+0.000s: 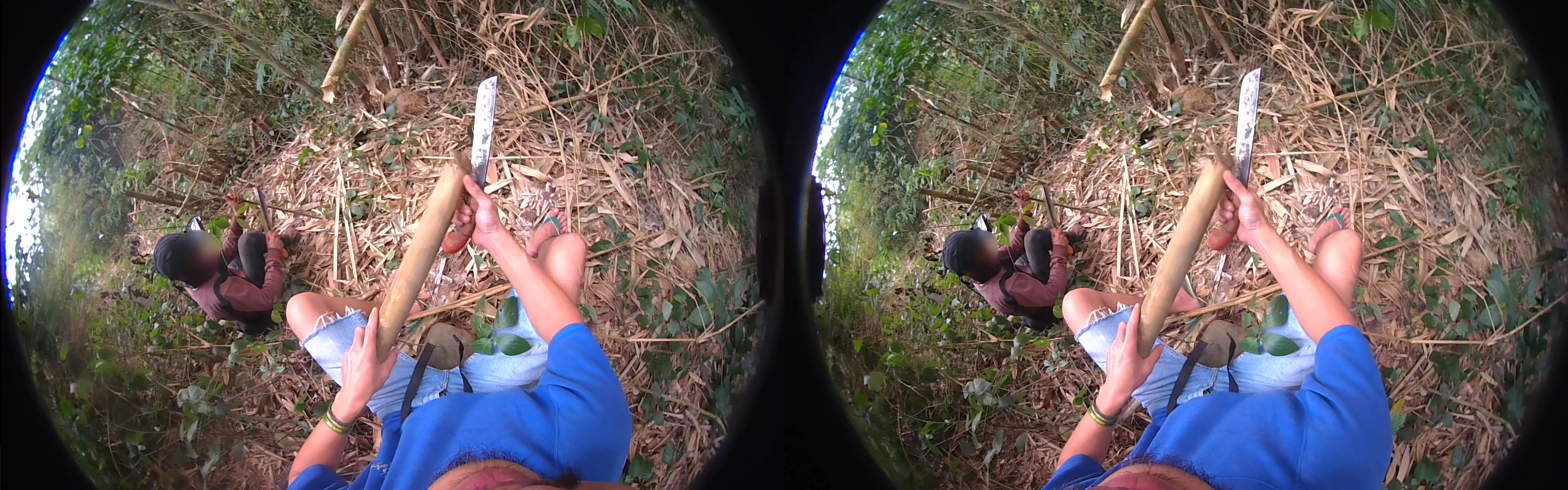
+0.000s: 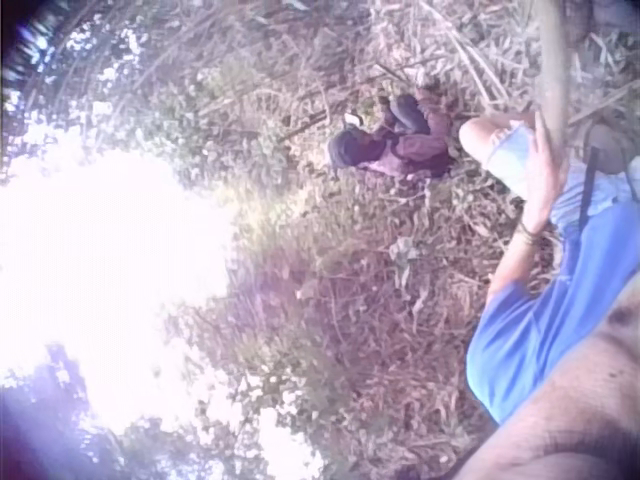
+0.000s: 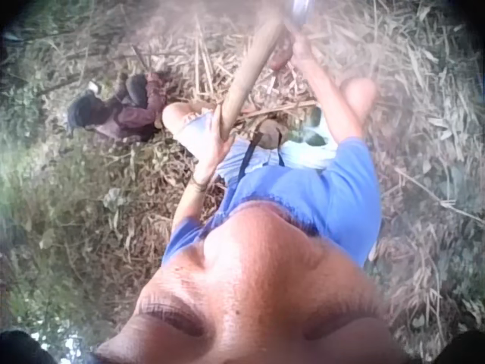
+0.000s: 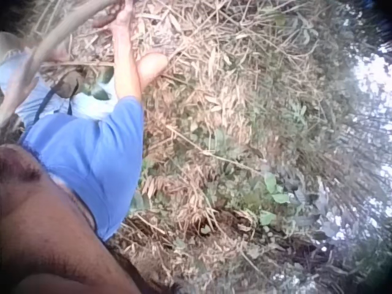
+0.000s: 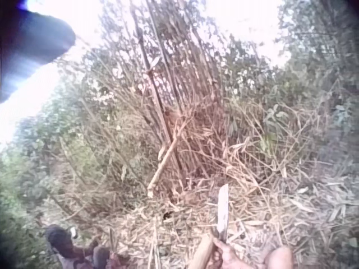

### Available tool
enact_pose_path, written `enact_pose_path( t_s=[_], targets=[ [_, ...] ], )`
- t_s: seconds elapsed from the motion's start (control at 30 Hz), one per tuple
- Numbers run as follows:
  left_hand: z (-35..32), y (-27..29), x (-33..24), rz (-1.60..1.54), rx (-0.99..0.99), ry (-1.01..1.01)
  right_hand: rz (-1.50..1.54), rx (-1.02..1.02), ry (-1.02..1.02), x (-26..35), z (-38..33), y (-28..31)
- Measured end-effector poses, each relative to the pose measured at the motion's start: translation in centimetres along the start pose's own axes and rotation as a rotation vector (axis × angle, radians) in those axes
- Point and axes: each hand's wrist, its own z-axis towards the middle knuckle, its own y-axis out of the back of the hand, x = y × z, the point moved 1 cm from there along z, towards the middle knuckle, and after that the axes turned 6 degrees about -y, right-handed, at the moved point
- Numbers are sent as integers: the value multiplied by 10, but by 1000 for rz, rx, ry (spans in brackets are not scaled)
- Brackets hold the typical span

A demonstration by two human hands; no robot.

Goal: The person sits on the ground and uses a machete to split a long bamboo stalk lengthwise. They hold the bamboo with one hand and repeatedly strike it with the machete to separate it into thinner strips. Another person is visible in the background also working with bamboo.

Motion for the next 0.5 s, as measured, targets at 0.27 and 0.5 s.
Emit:
enact_pose_path(
  t_s=[0.27, 0.5],
  targets=[
    [19, -8, 9, -385, 228, 174, -9, 23, -27, 2, -2, 1],
    [31, -25, 25, -1528, 745, 227, 28, 52, -6, 12, -1, 1]
  ],
)
